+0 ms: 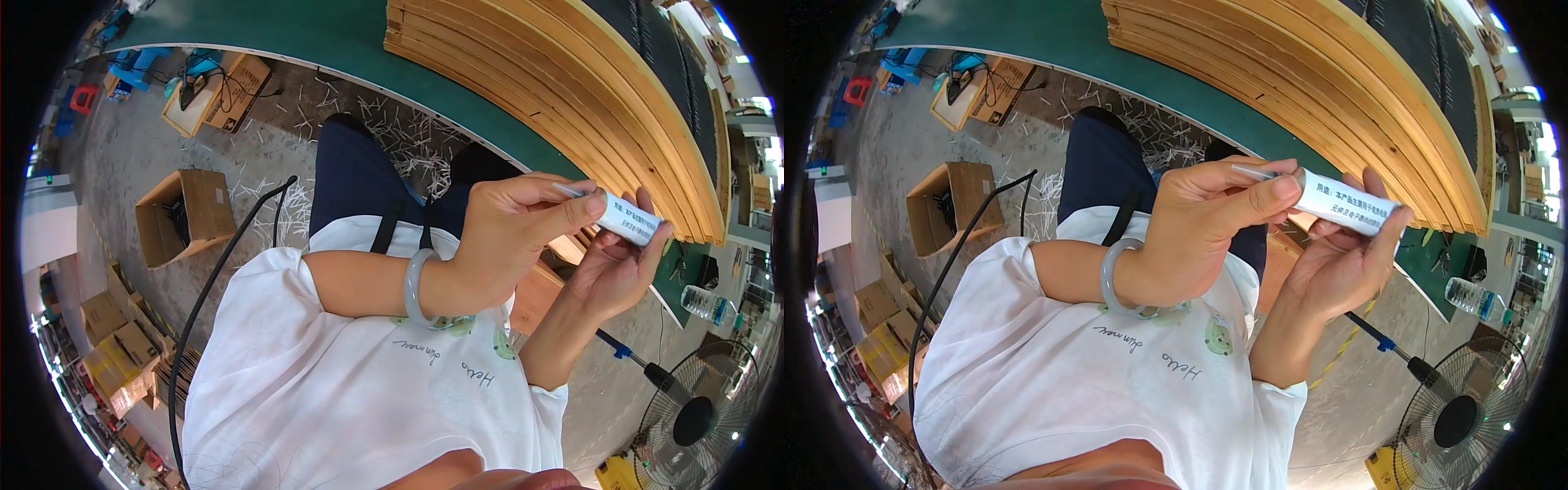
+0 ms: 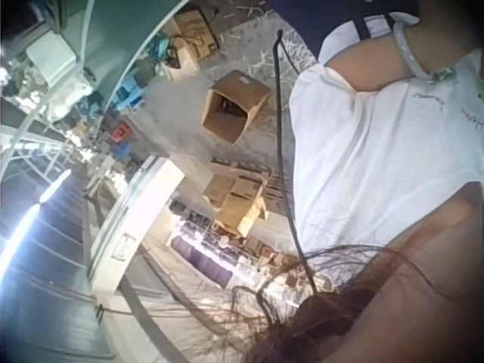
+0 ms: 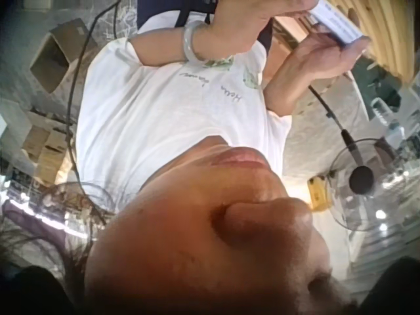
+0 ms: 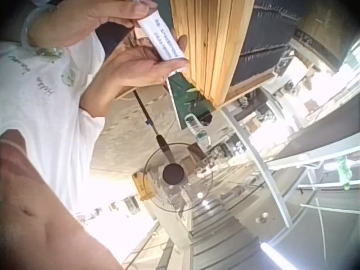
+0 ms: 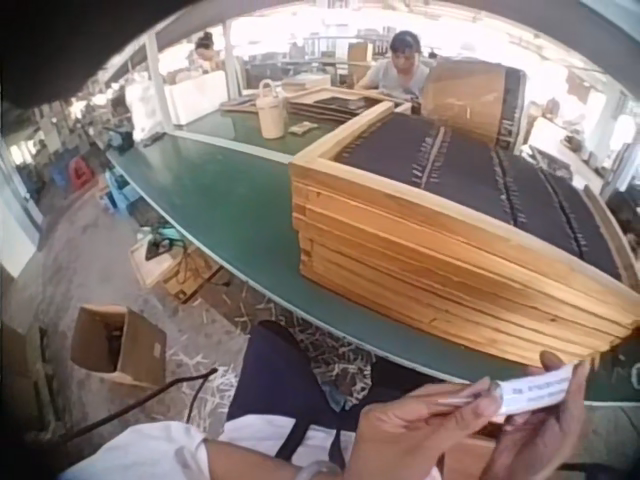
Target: Applying sealant and assembling components for small solar panel units in a factory.
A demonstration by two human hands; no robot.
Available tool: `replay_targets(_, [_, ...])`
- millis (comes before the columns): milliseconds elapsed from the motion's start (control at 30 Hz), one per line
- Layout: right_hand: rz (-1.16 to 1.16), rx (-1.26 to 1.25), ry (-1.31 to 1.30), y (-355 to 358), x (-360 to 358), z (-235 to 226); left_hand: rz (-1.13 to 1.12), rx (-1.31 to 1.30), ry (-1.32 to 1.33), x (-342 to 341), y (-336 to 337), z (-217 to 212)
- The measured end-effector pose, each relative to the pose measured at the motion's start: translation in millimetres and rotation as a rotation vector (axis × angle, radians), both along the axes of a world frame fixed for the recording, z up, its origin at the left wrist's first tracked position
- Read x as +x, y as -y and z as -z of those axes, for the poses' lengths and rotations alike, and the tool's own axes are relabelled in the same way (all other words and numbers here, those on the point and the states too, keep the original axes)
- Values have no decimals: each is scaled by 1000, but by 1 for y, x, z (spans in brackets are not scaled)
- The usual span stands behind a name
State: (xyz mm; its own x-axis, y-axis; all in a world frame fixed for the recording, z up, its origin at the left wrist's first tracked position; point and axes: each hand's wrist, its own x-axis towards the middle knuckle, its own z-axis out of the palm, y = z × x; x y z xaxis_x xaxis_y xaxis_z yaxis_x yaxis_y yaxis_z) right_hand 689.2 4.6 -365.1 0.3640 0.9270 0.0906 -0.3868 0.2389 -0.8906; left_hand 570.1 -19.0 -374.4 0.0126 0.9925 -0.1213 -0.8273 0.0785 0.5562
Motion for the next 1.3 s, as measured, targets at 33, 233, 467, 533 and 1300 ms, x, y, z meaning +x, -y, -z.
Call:
replay_targets(33, [-245,66,-127,1,6,1,-77,54,-52,1,-1,1])
replay_targets(233, [-206,104,-46,7,5,-4,-46,59,-48,-4,-3,-4])
replay_targets(467, [74,65,-54,3,-6,-6,-79,120,-40,-1,-11,-2])
replay_targets(533, [145,2,-43,-4,-16,-8,-87,119,-17,-2,-12,-4])
replay_targets(1300, [-468,-4,416,-232,-14,-170,519,-961,-1394,-219,187,246])
